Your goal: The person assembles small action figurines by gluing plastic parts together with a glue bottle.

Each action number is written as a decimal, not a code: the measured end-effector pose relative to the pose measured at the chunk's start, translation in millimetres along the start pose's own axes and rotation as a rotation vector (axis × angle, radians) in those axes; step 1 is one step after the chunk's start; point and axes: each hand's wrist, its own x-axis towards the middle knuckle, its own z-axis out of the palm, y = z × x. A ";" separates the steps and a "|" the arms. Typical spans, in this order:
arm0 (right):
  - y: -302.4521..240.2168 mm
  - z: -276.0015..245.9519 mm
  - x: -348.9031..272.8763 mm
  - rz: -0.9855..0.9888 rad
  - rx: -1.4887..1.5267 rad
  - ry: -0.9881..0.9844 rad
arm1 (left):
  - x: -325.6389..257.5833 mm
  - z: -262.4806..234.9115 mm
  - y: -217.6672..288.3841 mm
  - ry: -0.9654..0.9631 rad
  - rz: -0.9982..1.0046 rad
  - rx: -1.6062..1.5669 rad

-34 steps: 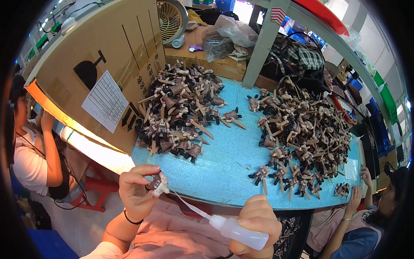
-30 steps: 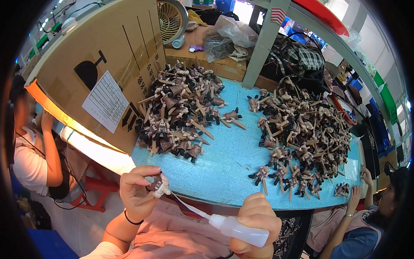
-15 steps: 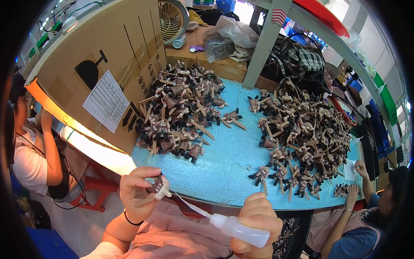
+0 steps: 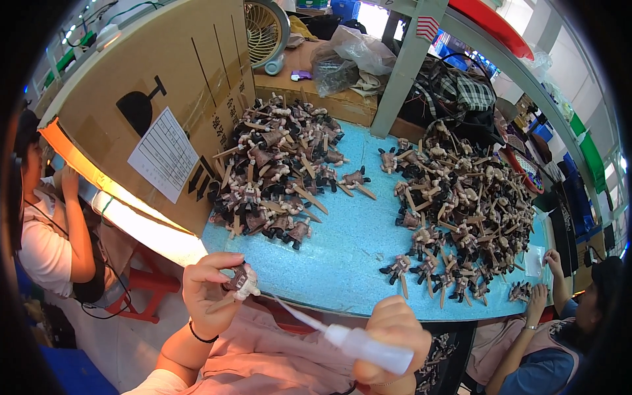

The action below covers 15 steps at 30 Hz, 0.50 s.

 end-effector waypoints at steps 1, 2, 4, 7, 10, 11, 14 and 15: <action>4.7 0.9 -0.1 0.063 0.024 0.060 | -0.3 0.0 -0.1 0.001 0.002 -0.002; 10.8 1.7 0.2 0.126 0.048 0.122 | -1.1 -0.1 -1.1 0.018 -0.017 0.005; 31.6 0.7 0.5 0.259 0.063 0.130 | -4.5 -3.6 -2.1 0.041 -0.032 0.012; 70.3 13.3 8.6 0.464 0.166 0.043 | -12.1 -9.4 -4.7 0.092 -0.075 0.048; 116.2 22.2 7.5 0.578 0.162 -0.015 | -22.6 -10.0 -10.7 0.172 -0.132 -0.053; 133.6 18.9 8.5 0.598 0.051 -0.082 | -23.6 -9.3 -12.4 0.149 -0.129 -0.093; 147.7 29.4 22.3 0.592 -0.176 -0.200 | -36.2 -13.8 -16.2 0.180 -0.143 -0.114; 153.8 32.1 23.4 0.541 -0.334 -0.264 | -39.6 -16.6 -15.0 0.188 -0.163 -0.136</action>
